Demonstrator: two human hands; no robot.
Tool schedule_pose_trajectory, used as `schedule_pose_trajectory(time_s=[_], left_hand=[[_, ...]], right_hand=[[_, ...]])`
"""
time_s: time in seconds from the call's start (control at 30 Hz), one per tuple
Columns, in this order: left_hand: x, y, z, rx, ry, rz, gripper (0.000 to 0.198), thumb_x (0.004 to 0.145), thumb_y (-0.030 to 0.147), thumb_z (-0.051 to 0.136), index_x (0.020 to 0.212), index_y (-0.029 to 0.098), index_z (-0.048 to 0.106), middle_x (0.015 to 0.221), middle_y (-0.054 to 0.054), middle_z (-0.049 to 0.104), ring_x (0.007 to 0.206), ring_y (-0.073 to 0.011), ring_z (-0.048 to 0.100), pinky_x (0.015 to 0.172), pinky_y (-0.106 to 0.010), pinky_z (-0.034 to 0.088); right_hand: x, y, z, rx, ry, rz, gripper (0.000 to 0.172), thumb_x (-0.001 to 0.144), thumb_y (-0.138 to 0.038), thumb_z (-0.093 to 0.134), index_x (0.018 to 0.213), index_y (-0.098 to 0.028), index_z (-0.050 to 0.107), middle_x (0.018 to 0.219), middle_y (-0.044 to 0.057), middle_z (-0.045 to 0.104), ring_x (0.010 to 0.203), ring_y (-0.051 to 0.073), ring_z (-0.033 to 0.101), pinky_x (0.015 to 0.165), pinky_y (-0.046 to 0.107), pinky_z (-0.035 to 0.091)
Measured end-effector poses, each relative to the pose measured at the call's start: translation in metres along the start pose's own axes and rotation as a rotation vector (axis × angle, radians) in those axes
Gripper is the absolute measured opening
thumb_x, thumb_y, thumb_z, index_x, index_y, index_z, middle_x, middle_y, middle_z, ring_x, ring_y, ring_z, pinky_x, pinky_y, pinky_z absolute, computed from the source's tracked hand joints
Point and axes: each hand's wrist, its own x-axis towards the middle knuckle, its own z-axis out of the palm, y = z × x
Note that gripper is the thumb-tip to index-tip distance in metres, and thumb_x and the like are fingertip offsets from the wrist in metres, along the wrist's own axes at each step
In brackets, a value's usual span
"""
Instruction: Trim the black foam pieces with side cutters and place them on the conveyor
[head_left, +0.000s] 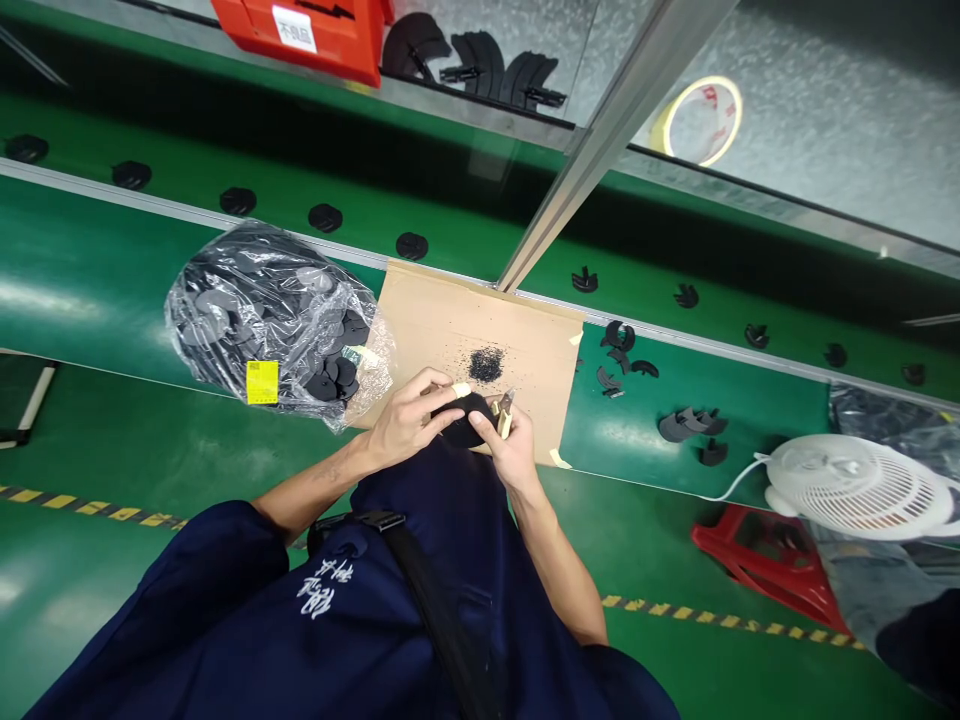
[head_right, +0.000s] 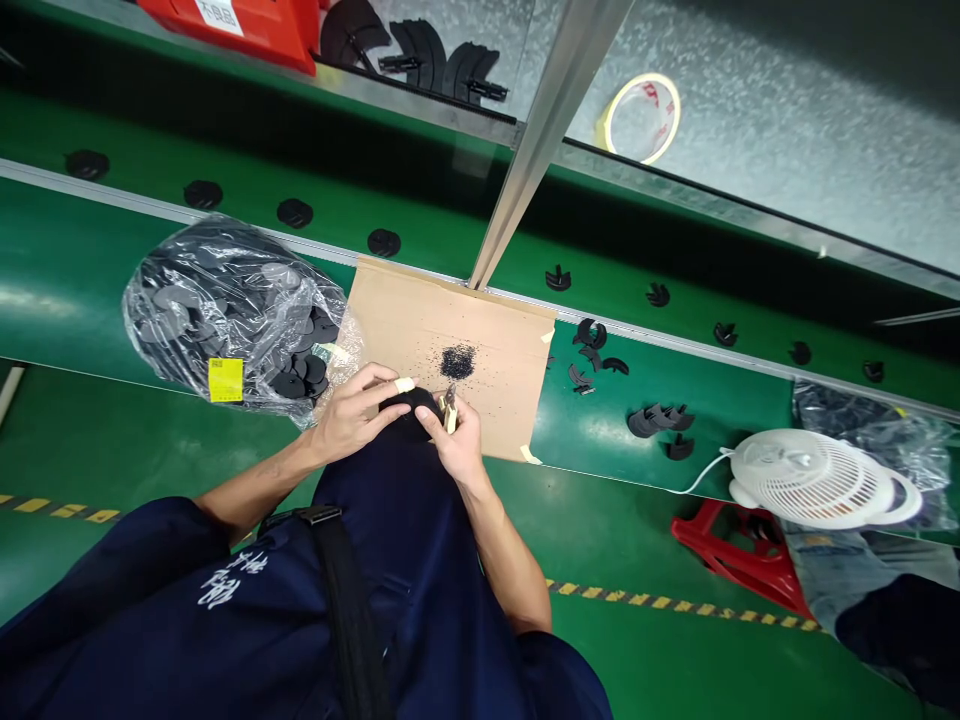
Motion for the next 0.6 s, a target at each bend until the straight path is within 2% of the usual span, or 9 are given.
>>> schedule_pose_trajectory(time_s=[0.1,0.23,0.37,0.5,0.6], left_hand=[[0.002,0.001,0.003,-0.122,0.015,-0.134,0.040,0.099,0.039,0.064,0.133,0.019,0.064,0.101,-0.006,0.066,0.083,-0.0142,0.067,0.076,-0.026,0.060],[0.008,0.005,0.001,-0.314,-0.047,-0.166,0.031,0.099,0.042,0.063,0.108,0.015,0.074,0.095,-0.008,0.071,0.086,-0.0168,0.070,0.076,-0.026,0.060],[0.012,0.012,-0.006,-0.217,-0.016,-0.037,0.021,0.096,0.034,0.069,0.106,0.016,0.074,0.095,-0.008,0.072,0.085,-0.0157,0.069,0.075,-0.026,0.058],[0.013,0.016,-0.009,-0.159,-0.021,0.105,0.021,0.097,0.027,0.067,0.115,0.017,0.072,0.097,-0.009,0.073,0.088,-0.0154,0.070,0.078,-0.026,0.059],[0.014,0.017,-0.010,-0.175,-0.028,0.141,0.026,0.098,0.027,0.066,0.121,0.016,0.070,0.102,-0.011,0.074,0.093,-0.0169,0.071,0.082,-0.028,0.061]], right_hand=[[-0.003,-0.001,0.000,-0.043,0.026,-0.097,0.038,0.077,-0.058,0.080,0.082,-0.023,0.067,0.072,-0.002,0.059,0.066,0.014,0.051,0.064,0.028,0.047],[-0.002,0.001,-0.004,-0.132,0.011,-0.267,0.032,0.085,-0.054,0.074,0.084,-0.023,0.067,0.076,0.001,0.064,0.069,0.016,0.057,0.067,0.031,0.049],[0.001,-0.004,-0.011,-0.263,-0.021,-0.499,0.017,0.090,-0.040,0.073,0.091,-0.023,0.068,0.088,0.004,0.070,0.082,0.020,0.065,0.078,0.037,0.054],[-0.001,-0.009,-0.016,-0.395,-0.067,-0.651,0.000,0.093,-0.024,0.069,0.093,-0.024,0.069,0.087,0.004,0.072,0.078,0.020,0.067,0.074,0.038,0.056],[-0.003,-0.009,-0.016,-0.398,-0.064,-0.713,0.004,0.093,-0.020,0.068,0.093,-0.024,0.069,0.083,0.004,0.073,0.075,0.020,0.068,0.071,0.038,0.056]])
